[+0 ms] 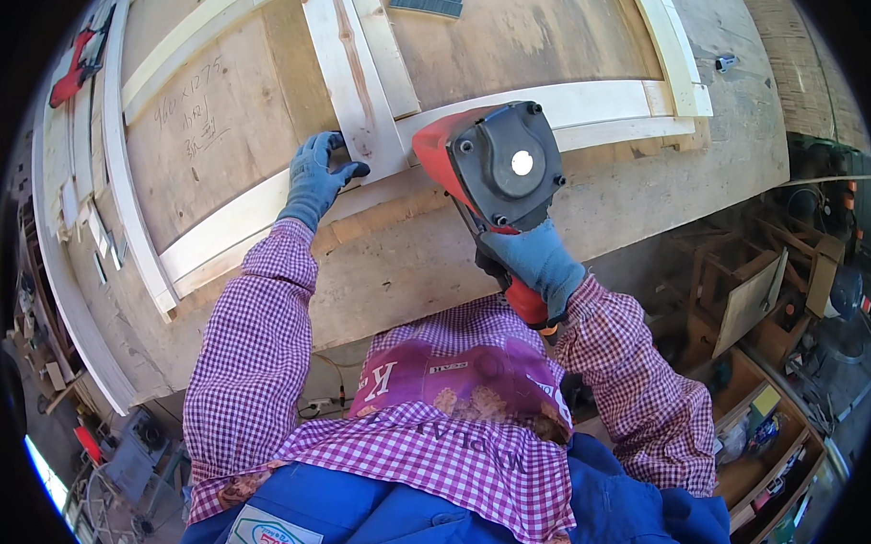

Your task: The person assembles a wooden frame on a workbench, positioning wooden planks and using a nail gun to fasten them together. The person repeatedly aligns and secures the pieces to form a rectangular structure.

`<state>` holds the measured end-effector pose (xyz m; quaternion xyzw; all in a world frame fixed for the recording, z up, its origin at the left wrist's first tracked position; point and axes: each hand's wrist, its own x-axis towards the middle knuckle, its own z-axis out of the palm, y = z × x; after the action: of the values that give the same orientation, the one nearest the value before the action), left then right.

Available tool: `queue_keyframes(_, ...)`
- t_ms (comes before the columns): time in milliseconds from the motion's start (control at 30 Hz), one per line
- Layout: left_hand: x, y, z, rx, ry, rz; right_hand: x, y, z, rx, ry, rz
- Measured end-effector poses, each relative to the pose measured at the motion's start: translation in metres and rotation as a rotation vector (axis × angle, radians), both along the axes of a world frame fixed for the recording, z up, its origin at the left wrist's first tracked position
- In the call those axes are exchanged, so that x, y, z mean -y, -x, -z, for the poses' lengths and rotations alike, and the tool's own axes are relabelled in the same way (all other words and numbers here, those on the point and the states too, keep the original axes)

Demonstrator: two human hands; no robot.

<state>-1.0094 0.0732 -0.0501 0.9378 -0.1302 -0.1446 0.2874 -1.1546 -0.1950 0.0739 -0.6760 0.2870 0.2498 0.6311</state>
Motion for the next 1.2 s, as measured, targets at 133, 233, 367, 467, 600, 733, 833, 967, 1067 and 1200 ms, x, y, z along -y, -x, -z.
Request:
queue_keyframes(133,0.003,0.0,-0.004,0.016,-0.037,-0.003,0.0,0.001,0.003,0.072,0.029,-0.019)
queue_keyframes(233,0.003,0.006,0.001,0.061,-0.07,-0.021,0.002,0.003,0.003,-0.06,-0.009,-0.054)
queue_keyframes(367,0.008,0.005,0.0,0.082,-0.076,-0.019,0.004,0.01,0.015,0.114,0.225,-0.159)
queue_keyframes(467,0.005,0.005,0.0,0.076,-0.055,-0.034,0.006,0.004,0.011,0.113,0.18,-0.172)
queue_keyframes(600,0.001,0.008,0.003,0.097,-0.056,-0.036,0.0,0.0,0.001,-0.141,0.035,-0.042)
queue_keyframes(733,0.008,0.017,-0.006,0.151,-0.133,-0.095,0.016,0.019,0.023,-0.08,0.108,-0.106)
queue_keyframes(833,0.007,0.04,-0.008,0.279,-0.127,-0.16,0.009,0.018,0.025,-0.083,0.052,-0.019)
queue_keyframes(967,-0.02,0.092,-0.023,0.258,-0.091,-0.264,0.005,0.007,0.018,-0.012,-0.014,-0.064)
queue_keyframes(1067,-0.054,0.158,-0.033,0.228,-0.12,-0.312,0.006,0.006,0.017,0.037,0.032,-0.074)
queue_keyframes(1200,-0.093,0.245,-0.041,0.123,-0.169,-0.46,0.016,0.004,0.025,0.068,0.0,-0.061)
